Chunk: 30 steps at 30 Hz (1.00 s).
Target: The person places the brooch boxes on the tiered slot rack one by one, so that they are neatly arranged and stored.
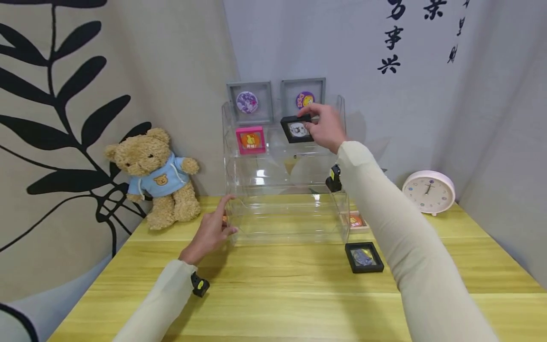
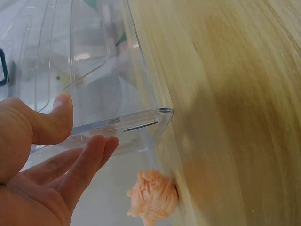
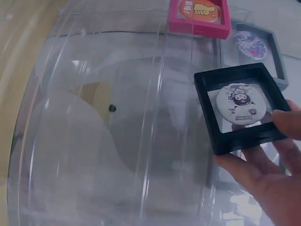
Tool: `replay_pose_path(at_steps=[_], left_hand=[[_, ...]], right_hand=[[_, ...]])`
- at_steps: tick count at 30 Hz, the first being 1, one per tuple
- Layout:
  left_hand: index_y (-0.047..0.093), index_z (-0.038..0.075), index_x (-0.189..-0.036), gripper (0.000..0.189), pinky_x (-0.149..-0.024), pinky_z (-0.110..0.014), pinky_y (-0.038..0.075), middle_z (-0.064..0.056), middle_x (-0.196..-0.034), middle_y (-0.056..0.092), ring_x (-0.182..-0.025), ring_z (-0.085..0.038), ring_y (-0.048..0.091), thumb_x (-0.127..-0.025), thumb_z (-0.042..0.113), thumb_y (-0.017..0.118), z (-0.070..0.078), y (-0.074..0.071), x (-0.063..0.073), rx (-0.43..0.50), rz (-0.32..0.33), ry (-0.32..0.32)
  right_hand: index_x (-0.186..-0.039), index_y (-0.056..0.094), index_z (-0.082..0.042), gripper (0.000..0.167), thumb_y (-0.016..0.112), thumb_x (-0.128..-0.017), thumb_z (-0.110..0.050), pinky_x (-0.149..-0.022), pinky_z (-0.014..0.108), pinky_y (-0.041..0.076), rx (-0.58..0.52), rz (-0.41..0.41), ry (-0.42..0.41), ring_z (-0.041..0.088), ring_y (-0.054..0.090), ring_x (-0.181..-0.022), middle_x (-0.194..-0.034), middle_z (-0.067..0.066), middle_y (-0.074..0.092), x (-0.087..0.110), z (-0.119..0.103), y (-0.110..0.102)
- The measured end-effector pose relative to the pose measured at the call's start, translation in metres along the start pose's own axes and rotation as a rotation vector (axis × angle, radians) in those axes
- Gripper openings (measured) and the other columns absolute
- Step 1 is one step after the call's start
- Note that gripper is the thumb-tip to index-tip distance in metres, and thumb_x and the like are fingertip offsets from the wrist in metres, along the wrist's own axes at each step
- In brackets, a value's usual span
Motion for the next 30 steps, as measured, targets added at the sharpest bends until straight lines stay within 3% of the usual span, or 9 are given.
replay_pose_path(at_steps=[3, 7, 10, 14, 17, 20, 24, 30], left_hand=[[0.033, 0.023, -0.15, 0.086, -0.058, -0.027, 0.048, -0.008, -0.071, 0.063, -0.059, -0.013, 0.057, -0.082, 0.001, 0.08, 0.0, 0.0, -0.001, 0.004, -0.002, 0.009], [0.034, 0.022, -0.151, 0.086, -0.057, -0.026, 0.049, -0.008, -0.072, 0.062, -0.06, -0.012, 0.058, -0.081, 0.0, 0.081, 0.0, 0.002, 0.0, 0.014, 0.0, 0.012], [0.034, 0.022, -0.15, 0.086, -0.058, -0.026, 0.051, -0.007, -0.08, 0.062, -0.063, -0.012, 0.061, -0.081, 0.001, 0.081, 0.0, 0.002, 0.001, 0.009, 0.004, 0.013], [0.036, 0.022, -0.15, 0.084, -0.06, -0.026, 0.051, -0.006, -0.085, 0.06, -0.065, -0.011, 0.061, -0.082, 0.001, 0.08, 0.0, 0.001, 0.001, -0.005, 0.009, 0.026], [0.035, 0.023, -0.15, 0.084, -0.059, -0.025, 0.05, -0.006, -0.078, 0.058, -0.063, -0.01, 0.06, -0.083, 0.001, 0.08, -0.001, 0.001, 0.001, 0.001, 0.005, 0.03], [0.034, 0.024, -0.151, 0.084, -0.058, -0.025, 0.049, -0.004, -0.072, 0.058, -0.061, -0.009, 0.058, -0.083, 0.001, 0.079, -0.001, 0.001, 0.003, 0.009, 0.001, 0.017], [0.034, 0.024, -0.151, 0.085, -0.059, -0.025, 0.05, -0.004, -0.073, 0.058, -0.062, -0.01, 0.059, -0.083, 0.001, 0.08, -0.002, 0.0, 0.003, 0.005, 0.005, 0.002], [0.035, 0.026, -0.15, 0.085, -0.061, -0.026, 0.053, -0.006, -0.076, 0.062, -0.064, -0.01, 0.062, -0.082, 0.001, 0.08, -0.001, 0.001, 0.002, 0.012, 0.013, 0.011]], right_hand=[[-0.13, 0.063, -0.007, 0.033, 0.057, -0.099, 0.002, -0.098, 0.047, 0.054, -0.015, 0.009, 0.004, 0.035, 0.06, -0.128, -0.145, 0.015, 0.055, -0.008, 0.0, 0.008], [-0.127, 0.065, -0.006, 0.032, 0.057, -0.098, 0.003, -0.094, 0.043, 0.055, -0.011, -0.012, 0.006, 0.033, 0.06, -0.126, -0.14, 0.017, 0.058, -0.015, 0.005, 0.019], [-0.124, 0.067, -0.007, 0.031, 0.057, -0.097, 0.004, -0.078, 0.029, 0.053, -0.026, -0.005, 0.02, 0.025, 0.062, -0.111, -0.132, 0.017, 0.063, -0.016, 0.011, 0.027], [-0.123, 0.068, -0.005, 0.031, 0.057, -0.096, 0.006, -0.06, 0.02, 0.041, -0.132, 0.055, 0.039, 0.019, 0.057, -0.092, -0.122, 0.019, 0.066, -0.015, 0.016, 0.035], [-0.122, 0.069, -0.004, 0.03, 0.057, -0.096, 0.006, -0.064, 0.019, 0.042, -0.19, 0.108, 0.067, 0.018, 0.059, -0.099, -0.125, 0.017, 0.065, -0.014, 0.02, 0.039], [-0.119, 0.071, -0.005, 0.03, 0.057, -0.095, 0.007, -0.077, 0.023, 0.046, -0.186, 0.149, 0.097, 0.019, 0.059, -0.111, -0.129, 0.014, 0.063, -0.013, 0.022, 0.043], [-0.117, 0.073, -0.006, 0.031, 0.059, -0.093, 0.008, -0.094, 0.033, 0.05, -0.128, 0.175, 0.089, 0.024, 0.06, -0.114, -0.128, 0.015, 0.066, -0.012, 0.022, 0.047], [-0.119, 0.074, -0.01, 0.032, 0.06, -0.093, 0.003, -0.102, 0.046, 0.049, 0.0, 0.159, 0.029, 0.029, 0.057, -0.116, -0.129, 0.015, 0.065, -0.01, 0.019, 0.045]])
Point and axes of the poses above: each hand's wrist, its own x-axis away from the middle knuckle, its own y-axis out of the palm, z = x × y, the point moved 3 cm from there along -x, towards the middle knuckle
